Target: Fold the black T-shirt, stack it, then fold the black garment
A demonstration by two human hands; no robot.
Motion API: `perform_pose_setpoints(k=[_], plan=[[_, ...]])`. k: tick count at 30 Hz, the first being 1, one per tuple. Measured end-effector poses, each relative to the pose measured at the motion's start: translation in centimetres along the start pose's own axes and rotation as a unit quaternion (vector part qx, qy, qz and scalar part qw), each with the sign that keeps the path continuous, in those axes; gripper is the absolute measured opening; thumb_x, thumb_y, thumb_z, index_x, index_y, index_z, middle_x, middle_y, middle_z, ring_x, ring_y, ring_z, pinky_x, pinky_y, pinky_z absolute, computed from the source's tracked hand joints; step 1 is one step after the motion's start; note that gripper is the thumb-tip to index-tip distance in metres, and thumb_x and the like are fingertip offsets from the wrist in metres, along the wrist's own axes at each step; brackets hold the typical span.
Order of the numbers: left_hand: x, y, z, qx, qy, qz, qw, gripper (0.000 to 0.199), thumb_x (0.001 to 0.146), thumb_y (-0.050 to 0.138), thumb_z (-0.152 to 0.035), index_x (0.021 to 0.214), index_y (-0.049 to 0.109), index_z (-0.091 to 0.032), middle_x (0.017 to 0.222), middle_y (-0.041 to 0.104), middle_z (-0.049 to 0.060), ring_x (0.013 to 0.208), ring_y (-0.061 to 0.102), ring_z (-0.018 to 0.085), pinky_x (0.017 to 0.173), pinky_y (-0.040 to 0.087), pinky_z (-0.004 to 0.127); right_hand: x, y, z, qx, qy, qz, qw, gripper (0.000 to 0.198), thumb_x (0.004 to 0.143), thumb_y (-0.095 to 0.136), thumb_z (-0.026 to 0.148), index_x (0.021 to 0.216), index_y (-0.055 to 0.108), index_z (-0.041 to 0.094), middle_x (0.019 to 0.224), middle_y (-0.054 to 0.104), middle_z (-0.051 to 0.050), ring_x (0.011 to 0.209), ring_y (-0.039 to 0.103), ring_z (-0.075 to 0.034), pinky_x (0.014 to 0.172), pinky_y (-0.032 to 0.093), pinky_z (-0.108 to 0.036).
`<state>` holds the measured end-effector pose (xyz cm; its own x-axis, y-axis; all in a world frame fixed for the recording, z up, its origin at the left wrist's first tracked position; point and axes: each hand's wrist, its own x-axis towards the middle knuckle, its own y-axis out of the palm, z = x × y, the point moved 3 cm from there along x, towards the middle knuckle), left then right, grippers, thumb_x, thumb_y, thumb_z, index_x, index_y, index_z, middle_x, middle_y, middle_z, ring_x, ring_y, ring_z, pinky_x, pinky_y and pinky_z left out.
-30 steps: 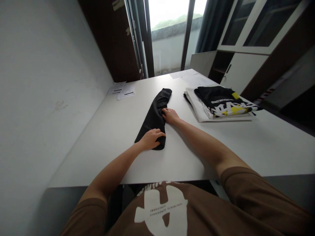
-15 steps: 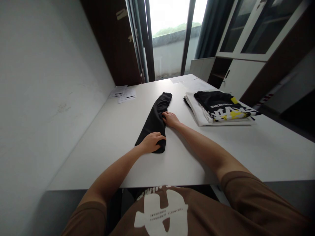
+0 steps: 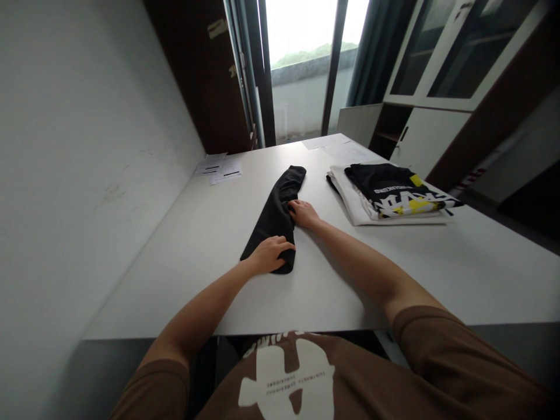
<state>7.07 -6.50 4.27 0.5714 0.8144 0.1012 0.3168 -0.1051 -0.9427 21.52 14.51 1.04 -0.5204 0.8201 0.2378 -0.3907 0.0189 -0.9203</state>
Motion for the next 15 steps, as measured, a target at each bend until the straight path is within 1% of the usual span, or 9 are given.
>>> perform_pose_setpoints(k=[15], plan=[[0.01,-0.1,-0.06,0.0,0.003,-0.003,1.0,0.05,0.087,0.065,-0.011,0.135,0.073,-0.022,0.12,0.07,0.009,0.114,0.067,0.028,0.11,0.055,0.043,0.0,-0.15,0.07,-0.003,-0.007,0.006,1.0,0.042,0.109,0.057,0.031,0.147,0.071,0.021,0.155,0.069,-0.015,0.141,0.064,-0.034,0.124,0.045,-0.048]])
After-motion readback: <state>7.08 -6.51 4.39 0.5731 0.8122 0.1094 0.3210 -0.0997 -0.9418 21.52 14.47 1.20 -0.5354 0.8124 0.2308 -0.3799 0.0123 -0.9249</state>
